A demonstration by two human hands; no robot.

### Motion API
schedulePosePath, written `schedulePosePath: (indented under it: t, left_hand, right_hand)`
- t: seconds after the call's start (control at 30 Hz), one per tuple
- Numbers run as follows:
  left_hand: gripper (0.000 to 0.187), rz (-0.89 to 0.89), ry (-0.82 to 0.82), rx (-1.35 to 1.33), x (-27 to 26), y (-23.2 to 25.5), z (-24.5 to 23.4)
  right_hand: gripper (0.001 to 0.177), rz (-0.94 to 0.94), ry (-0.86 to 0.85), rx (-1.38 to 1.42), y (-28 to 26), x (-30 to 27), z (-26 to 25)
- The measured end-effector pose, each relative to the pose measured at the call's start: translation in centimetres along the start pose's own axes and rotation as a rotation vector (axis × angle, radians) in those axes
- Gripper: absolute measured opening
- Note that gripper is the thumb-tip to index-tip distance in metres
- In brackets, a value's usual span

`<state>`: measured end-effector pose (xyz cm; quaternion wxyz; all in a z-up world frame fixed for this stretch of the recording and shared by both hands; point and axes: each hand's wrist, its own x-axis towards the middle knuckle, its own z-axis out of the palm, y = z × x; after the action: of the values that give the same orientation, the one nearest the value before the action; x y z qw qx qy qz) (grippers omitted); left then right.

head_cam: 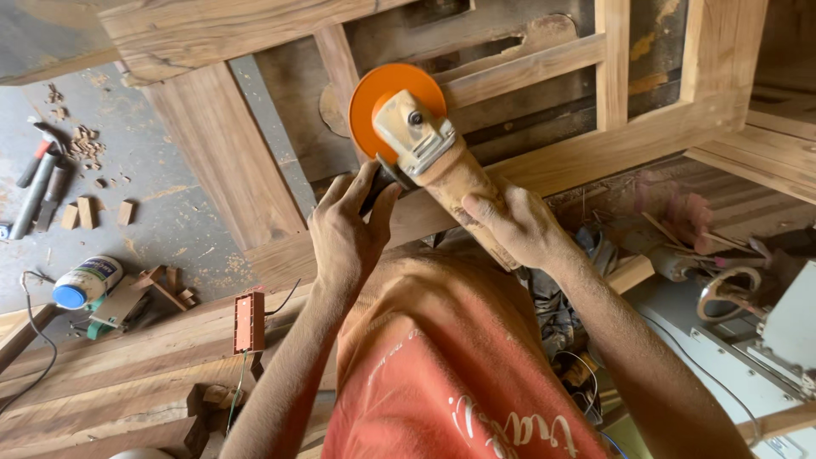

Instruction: The person sands the surface and edges of a wooden window or door frame using a handheld power sander, moving the tool across different sections and checking the finish by hand.

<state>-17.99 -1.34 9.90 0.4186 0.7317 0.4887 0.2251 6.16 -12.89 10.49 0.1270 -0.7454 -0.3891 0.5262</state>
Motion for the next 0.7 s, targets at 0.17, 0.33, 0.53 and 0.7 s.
schedulePosePath:
  t: [0.17,0.33,0.53,0.7]
  left_hand:
    - [0.033,0.049,-0.040,-0.006,2.1,2.3,3.8]
    - [0.036,0.083,-0.072,-0.020,3.5,5.5,10.0]
    - [0.040,0.138,-0.101,-0.010,6.2,11.2,17.9]
    - [0.039,0.106,-0.208,0.019,9.1,15.2,23.0]
  right_hand:
    - [0.065,-0.003,0.035,0.102,2.3,-1.1,-3.6]
    - [0.064,0.112,0.071,0.215,6.5,-2.7,-8.3]
    - [0.065,0.208,0.143,0.253,11.4,-4.3,-15.4]
    - [0.064,0.262,0.170,0.277,15.0,-3.8,-21.4]
